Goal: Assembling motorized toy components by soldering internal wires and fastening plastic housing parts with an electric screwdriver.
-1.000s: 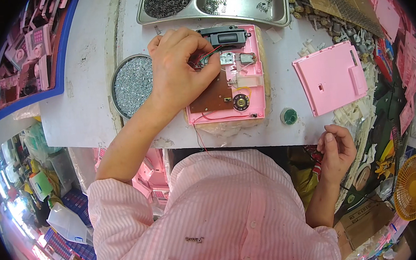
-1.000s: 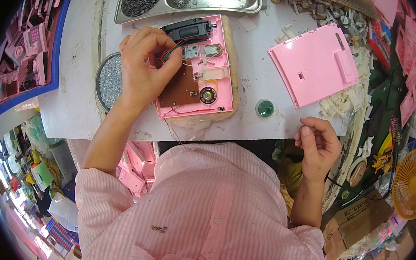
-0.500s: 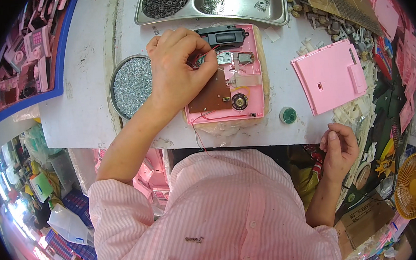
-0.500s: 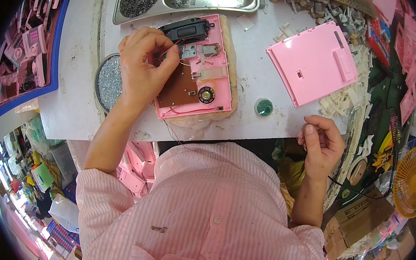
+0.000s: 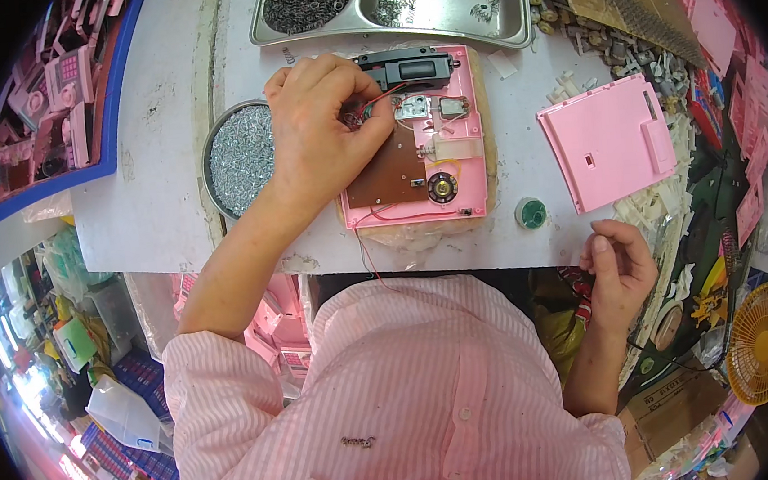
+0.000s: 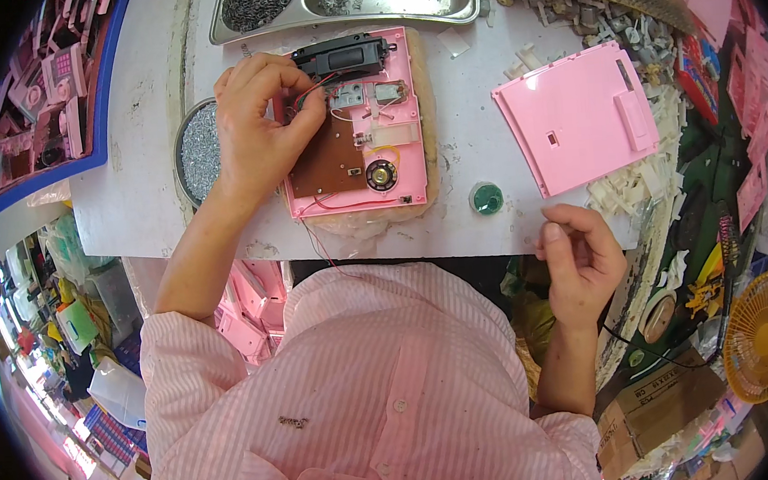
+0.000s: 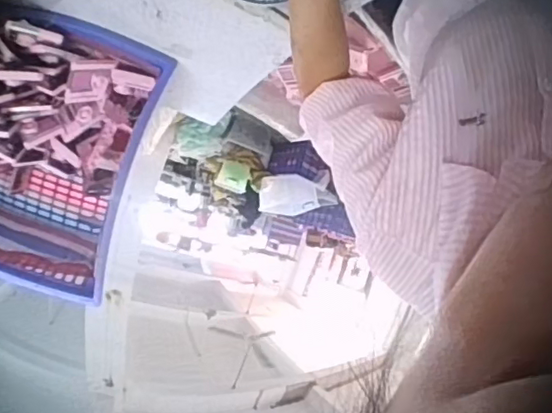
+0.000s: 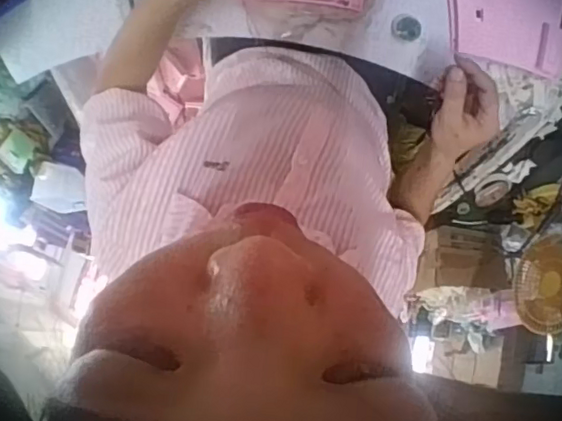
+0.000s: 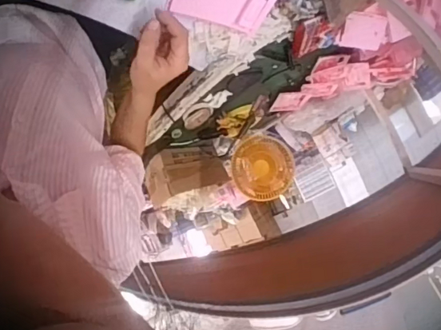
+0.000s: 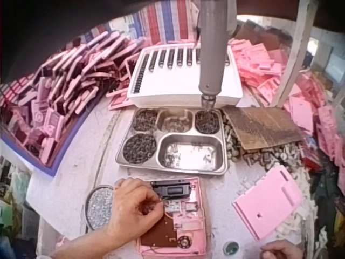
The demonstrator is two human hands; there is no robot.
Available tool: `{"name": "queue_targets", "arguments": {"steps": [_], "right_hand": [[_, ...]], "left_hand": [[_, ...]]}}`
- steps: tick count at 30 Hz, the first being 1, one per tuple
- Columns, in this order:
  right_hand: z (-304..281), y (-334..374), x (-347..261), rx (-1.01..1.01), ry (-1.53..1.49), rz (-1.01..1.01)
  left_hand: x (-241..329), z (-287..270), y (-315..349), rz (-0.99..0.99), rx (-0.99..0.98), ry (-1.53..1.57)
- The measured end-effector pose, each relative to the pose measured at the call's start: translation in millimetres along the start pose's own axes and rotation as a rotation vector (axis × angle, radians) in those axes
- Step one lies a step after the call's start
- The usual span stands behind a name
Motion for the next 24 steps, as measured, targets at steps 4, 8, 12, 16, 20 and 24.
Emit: {"name": "queue_targets", "arguments": {"steps": [4,8,12,16,20,24], "right_hand": [[47.9,-31.5,-21.4,-0.212,0.298,-0.182],[114.8,-66.7,-37.0,-0.374,0.635,-0.676],[151.2,-81.9,-26.7,-0.450,0.703,-0.732],[163.1,-80.6,-21.3,-0.500,0.695,-0.721],[164.0,-72.5,-20.9,-0.549,0.707,-0.739],[161.1,-68.4,-17.2,-0.564,0.706,-0.708]], "left_hand": [[-4.2,-0.9,5.6,0.010,-0.005,-0.017],[-5.4,-4.0,9.5,-0.046,-0.023,0.009],[-6.4,-2.8,11.8,-0.102,-0.030,0.023],[-4.1,0.6,12.2,-0.134,0.020,0.089],[6.0,1.5,7.3,-0.126,0.025,0.075],[5.1,5.4,6.5,-0.153,0.026,0.063]]}}
Point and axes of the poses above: each hand's wrist, its own y-axis away from the middle knuckle, its own z-axis out of the palm, x = y × z, the point moved 4 cm from there along -y, towards the middle knuckle, and after that the axes turned 10 degrees about -y, right-handed, at the moved point
